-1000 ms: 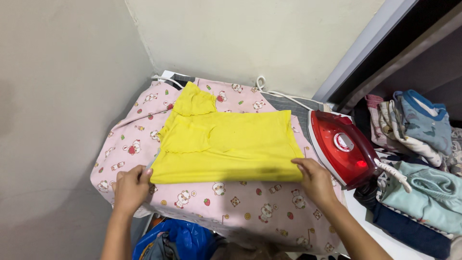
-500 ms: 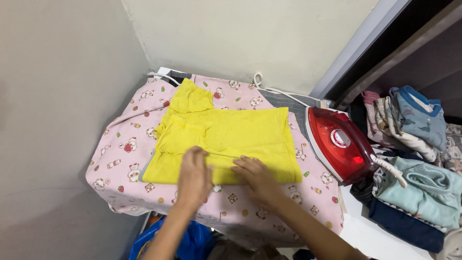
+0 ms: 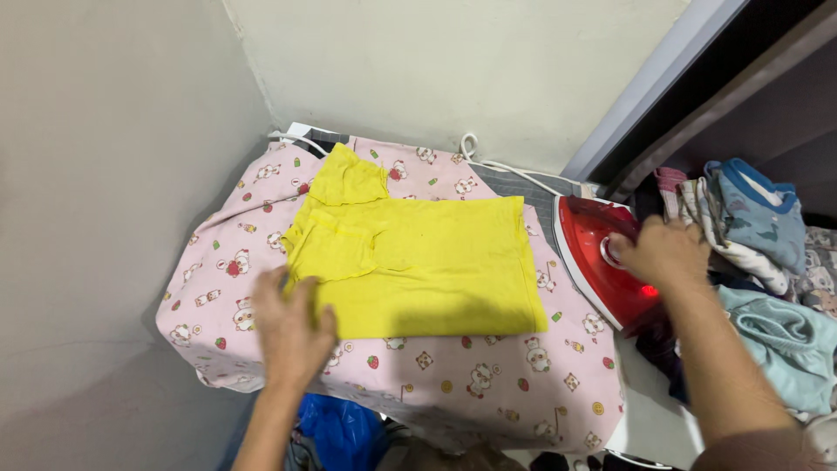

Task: The person irons a pair of patterned shorts and a yellow t-shirt before folding them and placing them on a stack of laundry.

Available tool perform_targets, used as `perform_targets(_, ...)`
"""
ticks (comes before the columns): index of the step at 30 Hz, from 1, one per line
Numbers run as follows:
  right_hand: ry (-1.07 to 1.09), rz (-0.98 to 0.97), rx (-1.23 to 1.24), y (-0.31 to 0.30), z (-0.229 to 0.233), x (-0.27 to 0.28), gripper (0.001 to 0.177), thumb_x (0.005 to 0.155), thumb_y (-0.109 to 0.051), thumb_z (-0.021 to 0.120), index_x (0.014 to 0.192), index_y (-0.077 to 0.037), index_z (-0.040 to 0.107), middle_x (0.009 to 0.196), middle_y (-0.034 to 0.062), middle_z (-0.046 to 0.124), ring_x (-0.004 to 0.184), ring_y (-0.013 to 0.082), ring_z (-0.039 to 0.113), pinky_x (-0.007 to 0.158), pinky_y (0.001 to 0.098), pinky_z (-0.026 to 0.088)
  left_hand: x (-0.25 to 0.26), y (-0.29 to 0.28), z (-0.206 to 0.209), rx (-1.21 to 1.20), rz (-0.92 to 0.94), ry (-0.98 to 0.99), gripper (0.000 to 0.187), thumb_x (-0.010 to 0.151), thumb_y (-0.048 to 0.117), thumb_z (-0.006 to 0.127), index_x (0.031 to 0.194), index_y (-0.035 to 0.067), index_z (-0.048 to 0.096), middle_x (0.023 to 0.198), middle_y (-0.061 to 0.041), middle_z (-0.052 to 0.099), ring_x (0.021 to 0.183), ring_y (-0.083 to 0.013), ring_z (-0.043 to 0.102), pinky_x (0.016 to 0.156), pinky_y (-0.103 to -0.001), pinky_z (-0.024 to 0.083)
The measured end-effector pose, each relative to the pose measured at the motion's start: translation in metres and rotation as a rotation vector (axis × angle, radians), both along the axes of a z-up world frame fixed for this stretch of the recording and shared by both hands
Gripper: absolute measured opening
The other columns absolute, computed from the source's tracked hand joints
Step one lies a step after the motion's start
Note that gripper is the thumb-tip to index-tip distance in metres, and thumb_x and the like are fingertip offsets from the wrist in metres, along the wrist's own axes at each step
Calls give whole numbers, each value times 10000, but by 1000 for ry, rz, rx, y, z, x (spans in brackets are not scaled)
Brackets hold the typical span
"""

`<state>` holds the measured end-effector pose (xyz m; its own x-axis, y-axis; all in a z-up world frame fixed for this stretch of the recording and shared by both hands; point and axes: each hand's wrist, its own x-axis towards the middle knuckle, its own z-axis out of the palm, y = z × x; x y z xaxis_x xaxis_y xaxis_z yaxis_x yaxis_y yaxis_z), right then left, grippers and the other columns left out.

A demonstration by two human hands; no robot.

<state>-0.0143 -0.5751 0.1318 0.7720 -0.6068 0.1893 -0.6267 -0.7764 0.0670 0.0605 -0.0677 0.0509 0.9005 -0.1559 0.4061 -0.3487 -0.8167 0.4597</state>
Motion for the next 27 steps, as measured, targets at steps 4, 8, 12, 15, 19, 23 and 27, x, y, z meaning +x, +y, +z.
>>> perform_targets(4,-53,14,527,-9,10,-2,697,799,-564,729,1160,31,715,1045,275,749,966,394,725,863,487,548,0,35,-5,-128,245,99,541,761,264,789,1245,59,662,1184,-238,587,1105,-430,544,969,-540,448)
perform_targets(8,-26,97,345,38,42,-7,675,775,-679,714,1108,-98,800,828,212,767,793,368,745,767,457,573,11,51,-22,-119,299,259,404,816,369,820,1026,36,728,891,-185,651,802,-334,656,765,-451,540)
perform_targets(12,187,372,366,111,64,-1,666,640,-742,754,1061,-230,814,779,111,792,710,295,770,709,421,604,16,61,-37,-149,272,241,365,813,354,832,913,13,750,849,-184,630,736,-333,633,725,-453,528)
perform_targets(15,244,601,250,163,54,3,617,658,-767,743,925,-213,798,706,121,751,664,312,733,657,433,593,20,69,-38,-259,286,238,321,847,317,829,906,9,757,884,-166,637,741,-294,636,707,-426,525)
perform_targets(19,245,779,170,193,48,28,572,747,-719,717,779,-147,713,590,153,680,580,353,691,590,461,564,21,74,-34,-446,323,342,290,787,237,863,899,-5,750,966,-112,676,737,-209,639,697,-354,536)
perform_targets(23,200,900,265,238,34,59,558,761,-715,692,855,-166,723,628,137,688,599,357,696,586,486,551,14,70,-37,-674,295,310,234,783,95,820,972,-7,726,1015,-64,689,857,-127,682,779,-276,565)
perform_targets(27,295,939,251,282,26,82,602,808,-740,646,891,-146,698,706,129,716,700,345,711,667,494,550,13,70,-44,-733,290,314,238,782,24,786,1004,-12,709,1038,-54,684,886,-132,698,789,-267,572)
